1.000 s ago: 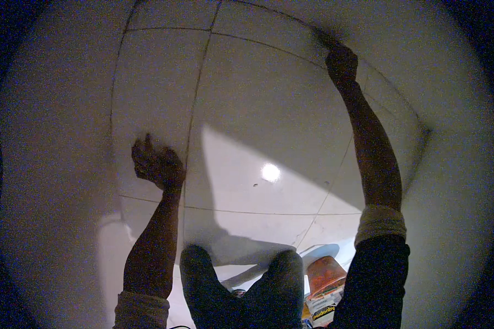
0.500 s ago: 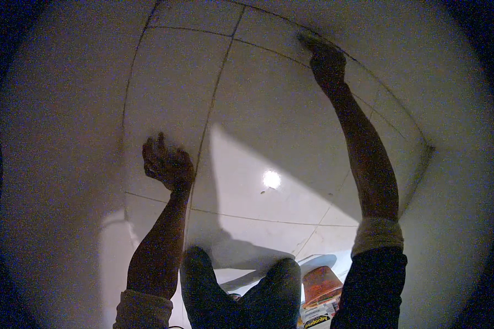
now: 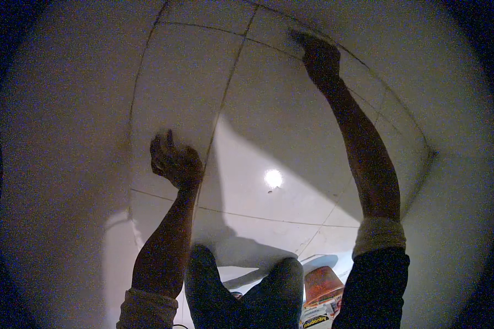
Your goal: Applying and smoothing grout/sealant into the joints between floor tiles using a spatula.
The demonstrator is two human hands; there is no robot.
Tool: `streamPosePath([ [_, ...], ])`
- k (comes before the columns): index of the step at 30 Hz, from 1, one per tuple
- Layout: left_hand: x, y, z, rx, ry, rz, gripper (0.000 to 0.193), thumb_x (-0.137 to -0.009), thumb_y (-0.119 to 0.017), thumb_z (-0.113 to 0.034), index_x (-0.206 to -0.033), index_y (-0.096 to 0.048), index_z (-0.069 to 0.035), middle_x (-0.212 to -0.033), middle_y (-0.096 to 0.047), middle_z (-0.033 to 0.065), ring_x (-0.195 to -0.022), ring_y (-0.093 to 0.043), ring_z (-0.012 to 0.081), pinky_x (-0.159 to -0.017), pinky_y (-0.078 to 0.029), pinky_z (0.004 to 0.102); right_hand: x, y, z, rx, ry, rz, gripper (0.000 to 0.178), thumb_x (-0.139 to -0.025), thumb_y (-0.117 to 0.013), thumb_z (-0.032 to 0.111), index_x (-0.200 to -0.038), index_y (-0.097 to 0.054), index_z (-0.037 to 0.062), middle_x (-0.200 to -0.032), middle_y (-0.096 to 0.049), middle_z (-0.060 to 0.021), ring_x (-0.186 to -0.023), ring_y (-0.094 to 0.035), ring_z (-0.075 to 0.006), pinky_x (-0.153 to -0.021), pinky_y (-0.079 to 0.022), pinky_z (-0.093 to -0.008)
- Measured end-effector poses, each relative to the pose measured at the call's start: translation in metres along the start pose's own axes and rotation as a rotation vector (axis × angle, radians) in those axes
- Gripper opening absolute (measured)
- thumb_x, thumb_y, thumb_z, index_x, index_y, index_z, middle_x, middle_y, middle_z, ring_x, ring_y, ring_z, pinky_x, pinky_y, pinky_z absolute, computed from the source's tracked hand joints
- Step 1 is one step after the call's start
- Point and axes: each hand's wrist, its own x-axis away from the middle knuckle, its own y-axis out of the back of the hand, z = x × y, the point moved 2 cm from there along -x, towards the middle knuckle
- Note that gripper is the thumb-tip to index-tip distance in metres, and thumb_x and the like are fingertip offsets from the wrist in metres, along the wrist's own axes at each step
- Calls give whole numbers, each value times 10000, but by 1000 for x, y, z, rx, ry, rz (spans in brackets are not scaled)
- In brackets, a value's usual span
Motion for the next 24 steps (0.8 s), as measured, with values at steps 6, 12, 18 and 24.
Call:
streamPosePath([
  [6,-3,2,-1,22,4,-25,544,-929,-530,-371,-1414,-488,-128,-1495,-421,143,-1399,-351,364,-1079,-241,589,-8,-1,8,71,58,-25,474,-834,-550,52,-1256,-679,226,-1066,-719,-117,-915,-693,-307,-748,-563,-428],
  [12,-2,1,0,15,20,22,609,-851,-593,-322,-1425,-482,-152,-1501,-391,145,-1415,-324,364,-1090,-247,583,-18,0,18,52,-5,-61,469,-852,-523,60,-1255,-682,239,-1052,-721,-113,-911,-695,-309,-726,-559,-425],
  [18,0,-6,3,-1,32,53,649,-827,-570,-372,-1432,-480,-155,-1512,-358,151,-1430,-292,372,-1094,-242,594,-32,-5,31,110,-85,161,502,-836,-506,35,-1258,-680,245,-1065,-724,-104,-971,-685,-299,-805,-544,-467],
  [24,-2,1,4,31,29,27,679,-801,-605,-347,-1443,-461,-178,-1510,-356,155,-1430,-282,370,-1087,-246,590,-45,-6,46,65,-82,120,471,-827,-543,66,-1239,-691,241,-1076,-724,-108,-1003,-675,-318,-830,-535,-486],
])
